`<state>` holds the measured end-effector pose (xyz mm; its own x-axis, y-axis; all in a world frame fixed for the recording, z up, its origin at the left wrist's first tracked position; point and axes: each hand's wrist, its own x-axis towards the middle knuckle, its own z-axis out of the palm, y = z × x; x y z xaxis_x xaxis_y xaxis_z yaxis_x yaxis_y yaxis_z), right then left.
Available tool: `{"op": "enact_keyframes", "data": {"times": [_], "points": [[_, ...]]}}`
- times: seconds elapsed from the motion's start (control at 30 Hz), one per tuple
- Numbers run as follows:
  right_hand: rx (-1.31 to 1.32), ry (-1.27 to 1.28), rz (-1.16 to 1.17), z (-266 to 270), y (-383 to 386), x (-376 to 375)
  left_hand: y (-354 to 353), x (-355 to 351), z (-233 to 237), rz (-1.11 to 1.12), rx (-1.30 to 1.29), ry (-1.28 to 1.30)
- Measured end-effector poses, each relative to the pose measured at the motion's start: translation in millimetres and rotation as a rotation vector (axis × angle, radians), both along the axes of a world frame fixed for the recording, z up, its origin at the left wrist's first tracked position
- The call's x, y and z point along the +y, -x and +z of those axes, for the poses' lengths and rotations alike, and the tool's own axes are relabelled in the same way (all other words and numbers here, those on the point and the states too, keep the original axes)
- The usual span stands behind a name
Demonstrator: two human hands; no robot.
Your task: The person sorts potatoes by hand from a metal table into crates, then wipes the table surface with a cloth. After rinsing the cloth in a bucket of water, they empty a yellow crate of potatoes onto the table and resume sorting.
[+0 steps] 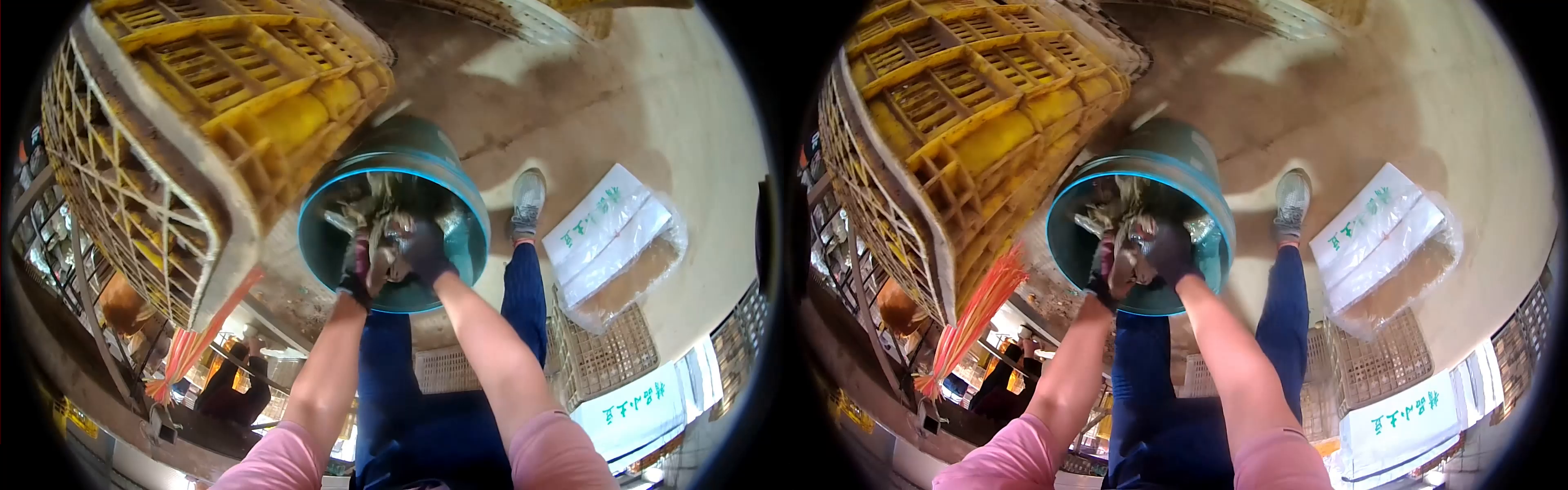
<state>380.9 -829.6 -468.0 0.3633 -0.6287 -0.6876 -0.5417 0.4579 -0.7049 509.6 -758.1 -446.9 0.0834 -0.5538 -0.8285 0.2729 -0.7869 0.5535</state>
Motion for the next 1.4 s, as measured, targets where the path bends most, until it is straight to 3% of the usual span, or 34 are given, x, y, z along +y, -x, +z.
{"op": "enact_keyframes", "data": {"times": [0.07, 0.1, 0.13, 0.17, 0.2, 0.23, 0.3, 0.37, 0.43, 0.47, 0.53, 0.57, 0.63, 0.67, 0.73, 0.77, 0.8, 0.83, 0.87, 0.9, 0.93, 0.97, 1.0, 1.13, 1.2, 1.23, 1.27, 1.3, 1.33, 1.37, 1.4], "points": [[0.054, 0.101, 0.021, -5.2, 8.2, -23.5, -0.3, -24.4, 22.4, 0.871, 0.543, -0.221], [0.087, 0.207, 0.044, -3.5, 9.8, -33.4, -1.8, -24.2, 29.3, 0.873, 0.548, -0.225], [0.088, 0.205, 0.045, -2.2, 11.1, -39.0, -4.2, -22.5, 36.6, 0.784, 0.293, -0.240], [0.307, 0.194, 0.153, -0.2, 11.9, -42.1, -6.2, -21.6, 43.0, 0.687, 0.038, -0.256], [0.524, 0.179, 0.265, 0.6, 12.1, -41.1, -5.7, -23.4, 46.5, 0.762, -0.018, -0.212], [0.522, 0.171, 0.268, -4.8, 12.3, -31.7, -11.0, -11.4, 40.0, 0.763, -0.022, -0.219], [0.549, 0.556, 0.230, -17.2, 15.0, -6.8, -25.1, 28.1, 12.2, 0.354, -0.194, -0.091], [0.623, 0.571, 0.335, 6.5, 8.5, -15.0, -25.2, 41.9, 1.9, 0.420, -0.041, 0.017], [0.517, 0.657, 0.621, 4.1, 2.0, -9.2, -28.5, 46.3, -4.0, -0.729, -0.632, 0.184], [0.371, 0.655, 0.540, -11.3, -11.6, -6.3, -25.8, 49.7, -7.8, -0.733, -0.632, 0.178], [0.363, 0.801, 0.640, -34.2, -26.5, -5.3, -11.3, 54.3, -14.6, 0.516, 0.369, -0.368], [0.352, 0.765, 0.568, -50.2, -37.6, -7.0, -8.0, 50.2, -13.3, 0.516, 0.356, -0.360], [0.336, 0.735, 0.481, -79.9, -56.5, -14.5, -4.6, 41.7, -6.4, -0.785, -0.330, 0.075], [0.353, 0.625, 0.412, -94.4, -61.2, -15.2, -3.0, 35.7, -5.9, -0.787, -0.337, 0.074], [0.308, 0.404, 0.357, -98.1, -60.3, -16.5, -0.6, 14.3, -10.6, 0.189, 0.035, -0.305], [0.252, 0.288, 0.364, -90.1, -57.5, -20.3, -6.0, -2.5, -2.0, 0.190, 0.041, -0.300], [0.089, -0.052, 0.400, -35.8, -48.3, -43.0, -15.8, -22.8, 12.7, 0.481, 0.402, -0.257], [-0.076, -0.392, 0.432, 8.0, -40.7, -54.2, -17.4, -26.8, 6.2, 0.636, 0.582, -0.213], [-0.174, -0.102, 0.360, 29.7, -35.5, -45.2, -18.9, -30.3, -0.2, 0.783, 0.767, -0.187], [-0.272, 0.183, 0.279, 49.1, -31.6, -36.5, -15.9, -12.2, -31.9, 0.544, 0.393, 0.086], [-0.378, 0.316, 0.240, 73.5, -32.6, -41.7, -17.5, -24.3, -19.0, 0.200, 0.115, 0.345], [-0.430, 0.384, 0.220, 86.1, -34.0, -40.1, -19.2, -37.3, -5.4, -0.210, -0.450, 0.562], [-0.481, 0.453, 0.200, 98.6, -35.4, -38.4, -20.8, -50.8, 8.4, -0.360, -0.921, 0.711], [-0.308, 0.377, 0.326, 74.4, -27.0, -29.0, -19.7, -30.8, 0.7, -0.242, -0.594, 0.473], [-0.005, 0.190, 0.408, 39.9, -27.5, -44.4, -13.2, -20.8, 8.4, 0.273, -0.063, 0.062], [0.223, 0.037, 0.460, 27.8, -29.3, -53.7, -6.5, -12.6, 14.8, 0.742, 0.397, -0.293], [0.222, 0.041, 0.456, 26.9, -25.5, -55.7, -5.2, -2.8, 12.8, 0.838, 0.300, -0.347], [0.216, 0.203, 0.390, 28.0, -19.4, -54.6, -8.8, 6.5, 8.5, 0.834, 0.299, -0.352], [0.209, 0.361, 0.327, 30.0, -12.5, -51.6, -11.1, 9.3, 11.3, 0.766, 0.180, -0.303], [0.208, 0.356, 0.334, 34.3, -3.4, -46.2, -11.3, 4.9, 18.5, 0.702, 0.062, -0.253], [0.283, 0.554, 0.369, 40.4, 7.5, -38.9, -12.5, 0.1, 25.9, 0.683, -0.052, -0.129]]}}
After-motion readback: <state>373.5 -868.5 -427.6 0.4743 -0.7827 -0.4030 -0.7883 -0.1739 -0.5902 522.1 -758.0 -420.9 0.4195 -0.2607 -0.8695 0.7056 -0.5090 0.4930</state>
